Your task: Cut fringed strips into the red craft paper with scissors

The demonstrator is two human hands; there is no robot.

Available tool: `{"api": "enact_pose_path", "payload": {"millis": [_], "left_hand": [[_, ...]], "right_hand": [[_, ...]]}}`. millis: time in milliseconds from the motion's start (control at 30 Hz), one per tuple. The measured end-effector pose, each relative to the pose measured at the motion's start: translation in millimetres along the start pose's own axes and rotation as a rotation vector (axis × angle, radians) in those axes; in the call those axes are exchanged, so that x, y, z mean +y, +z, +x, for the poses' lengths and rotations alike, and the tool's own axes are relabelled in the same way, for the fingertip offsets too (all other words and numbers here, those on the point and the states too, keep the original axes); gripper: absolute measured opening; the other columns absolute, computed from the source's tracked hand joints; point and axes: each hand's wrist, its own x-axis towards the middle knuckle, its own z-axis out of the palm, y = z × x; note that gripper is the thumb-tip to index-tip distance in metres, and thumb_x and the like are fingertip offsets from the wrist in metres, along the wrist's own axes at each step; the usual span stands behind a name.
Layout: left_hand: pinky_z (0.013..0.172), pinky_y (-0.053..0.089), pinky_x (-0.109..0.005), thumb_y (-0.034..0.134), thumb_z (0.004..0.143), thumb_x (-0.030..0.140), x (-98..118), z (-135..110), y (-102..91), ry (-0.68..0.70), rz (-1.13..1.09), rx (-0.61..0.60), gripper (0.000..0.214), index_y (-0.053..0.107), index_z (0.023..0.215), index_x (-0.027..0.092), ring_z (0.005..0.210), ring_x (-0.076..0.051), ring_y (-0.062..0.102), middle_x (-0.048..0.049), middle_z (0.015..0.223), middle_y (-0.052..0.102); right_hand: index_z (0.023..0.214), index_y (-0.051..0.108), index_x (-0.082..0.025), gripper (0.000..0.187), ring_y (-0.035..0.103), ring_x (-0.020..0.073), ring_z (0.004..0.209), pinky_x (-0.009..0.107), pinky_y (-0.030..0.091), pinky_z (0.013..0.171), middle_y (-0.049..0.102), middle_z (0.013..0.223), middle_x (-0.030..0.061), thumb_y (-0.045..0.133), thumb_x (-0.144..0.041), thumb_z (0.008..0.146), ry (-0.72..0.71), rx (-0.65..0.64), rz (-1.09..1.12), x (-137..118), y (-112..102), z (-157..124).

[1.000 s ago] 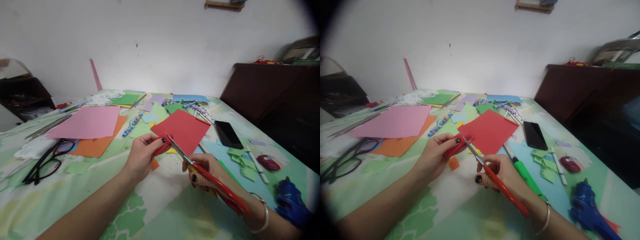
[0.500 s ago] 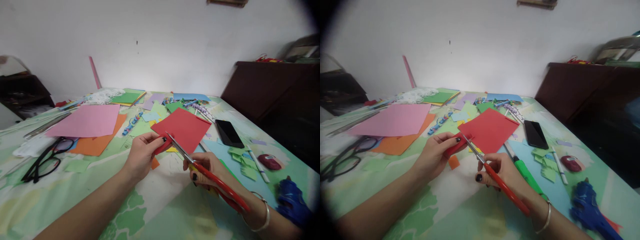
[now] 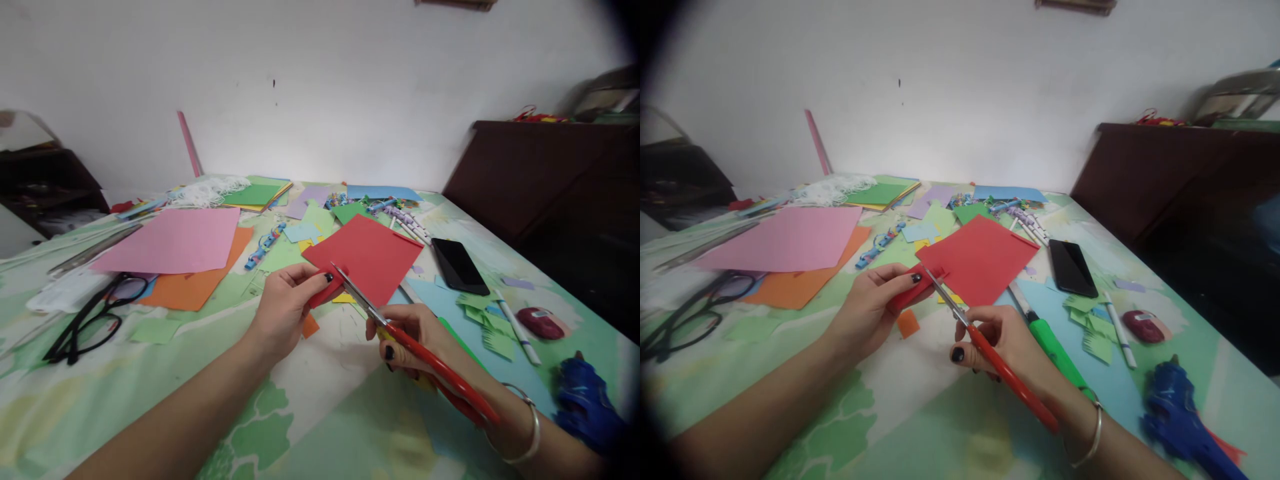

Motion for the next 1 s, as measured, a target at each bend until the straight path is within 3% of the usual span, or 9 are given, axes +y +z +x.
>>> {"api": "enact_pose_path", "payload": {"millis": [1000], "left_hand": [[0.075, 0.055, -0.026, 0.073, 0.067, 0.015, -0.7, 1.0, -1.7, -0.005, -0.014, -0.026, 0.009, 0.067, 0.061, 0.012, 0.073, -0.016, 0.069, -0.0056, 0.07, 0.072]], "right_hand": [[0.073, 0.056, -0.016, 0.038, 0.031, 0.0044, 0.038, 0.016, 0.022, 0.033, 0.043, 0.049, -0.007, 0.076, -0.047, 0.066, 0.025, 0.037, 0.018, 1.5, 2.6, 0.1]]}}
